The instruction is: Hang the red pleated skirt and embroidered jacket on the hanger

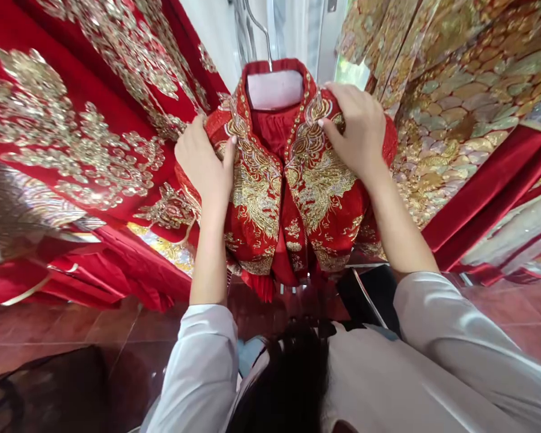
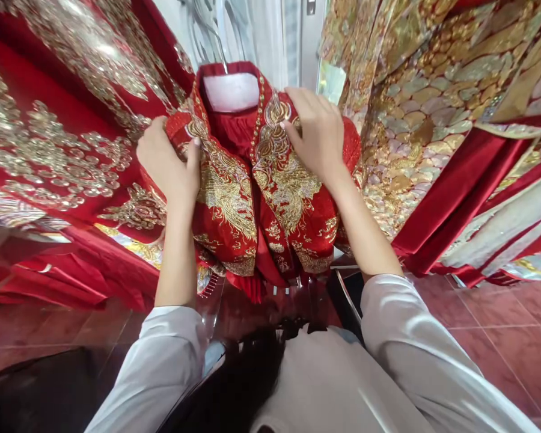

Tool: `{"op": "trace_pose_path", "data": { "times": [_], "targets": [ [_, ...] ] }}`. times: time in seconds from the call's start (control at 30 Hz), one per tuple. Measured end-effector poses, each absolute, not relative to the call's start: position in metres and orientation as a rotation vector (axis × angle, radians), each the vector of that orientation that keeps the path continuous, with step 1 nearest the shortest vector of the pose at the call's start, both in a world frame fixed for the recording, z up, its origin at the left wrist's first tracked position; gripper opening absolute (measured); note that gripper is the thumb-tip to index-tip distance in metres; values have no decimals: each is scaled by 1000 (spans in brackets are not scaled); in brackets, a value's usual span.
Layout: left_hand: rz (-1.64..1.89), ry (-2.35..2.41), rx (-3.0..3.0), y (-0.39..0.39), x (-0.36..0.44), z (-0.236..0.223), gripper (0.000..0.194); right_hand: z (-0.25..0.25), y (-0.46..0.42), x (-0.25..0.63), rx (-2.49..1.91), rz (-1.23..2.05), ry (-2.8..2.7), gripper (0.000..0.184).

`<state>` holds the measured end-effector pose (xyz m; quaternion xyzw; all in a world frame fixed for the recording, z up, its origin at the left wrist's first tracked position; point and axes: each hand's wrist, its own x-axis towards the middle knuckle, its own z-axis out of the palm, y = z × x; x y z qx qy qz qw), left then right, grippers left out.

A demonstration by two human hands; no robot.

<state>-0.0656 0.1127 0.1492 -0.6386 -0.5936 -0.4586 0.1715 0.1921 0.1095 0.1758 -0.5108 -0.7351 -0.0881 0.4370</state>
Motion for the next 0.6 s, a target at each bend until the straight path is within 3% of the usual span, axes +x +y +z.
{"op": "trace_pose_path", "data": {
  "times": [0.1,0.2,0.33,0.6],
  "targets": [
    [-1305,-1694,-1781,89,-44,107,81,115,85,167,-1344,-369,-1611,53],
    [-1252,-1859,-1824,66,-18,34,90,34,63,141,-1468,-372,-1624,61],
    [-1249,-2044,-1838,50,-9,-54,65,-40,54,139,-1526,-325,-1596,50],
    [-1484,-2030,-2078,14,-19,-93,40,-27,28,149,-1259,-81,-1547,31]
  ]
}}
